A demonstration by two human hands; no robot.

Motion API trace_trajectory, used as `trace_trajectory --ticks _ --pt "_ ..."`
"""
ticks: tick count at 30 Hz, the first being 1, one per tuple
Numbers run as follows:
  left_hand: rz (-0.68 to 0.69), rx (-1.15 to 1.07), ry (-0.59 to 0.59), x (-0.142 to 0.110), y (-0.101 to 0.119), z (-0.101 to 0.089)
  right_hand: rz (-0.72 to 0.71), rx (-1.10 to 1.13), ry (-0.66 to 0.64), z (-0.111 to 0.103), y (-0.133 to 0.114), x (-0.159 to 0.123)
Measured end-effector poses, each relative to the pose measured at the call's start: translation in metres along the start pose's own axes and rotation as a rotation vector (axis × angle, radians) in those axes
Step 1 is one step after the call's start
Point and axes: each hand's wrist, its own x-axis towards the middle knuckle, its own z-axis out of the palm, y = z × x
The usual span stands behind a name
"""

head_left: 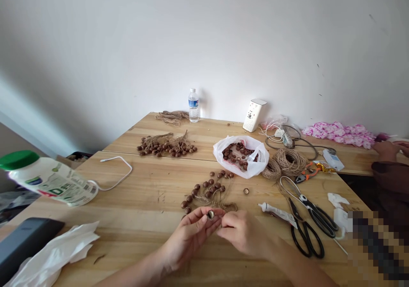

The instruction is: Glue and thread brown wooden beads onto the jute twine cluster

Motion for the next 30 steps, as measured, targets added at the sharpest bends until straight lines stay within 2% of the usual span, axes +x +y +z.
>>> trace_trajectory --ticks 4,10,15,21,26,30 --pt "-0.004 0.009 0.016 0.000 0.002 0.001 0.119 0.098 0.041 0.004 0.000 0.001" --pt "-0.002 0.035 0.039 -0.001 0.000 -0.003 0.020 0.241 0.103 0.001 0.004 0.002" --pt "0.008 0.047 0.042 -0.001 0.001 -0.004 0.045 0.511 0.230 -0.002 0.006 0.003" --pt "0.003 0.086 0.010 -0.001 0.003 -0.002 0.254 0.800 0.384 0.008 0.005 0.002" --pt "0.006 0.098 0.001 -0.001 0.002 -0.001 0.342 1.120 0.343 0.012 0.004 0.004" --pt "0.003 0.143 0.063 0.000 0.003 -0.001 0.374 1.046 0.300 0.006 0.003 0.007"
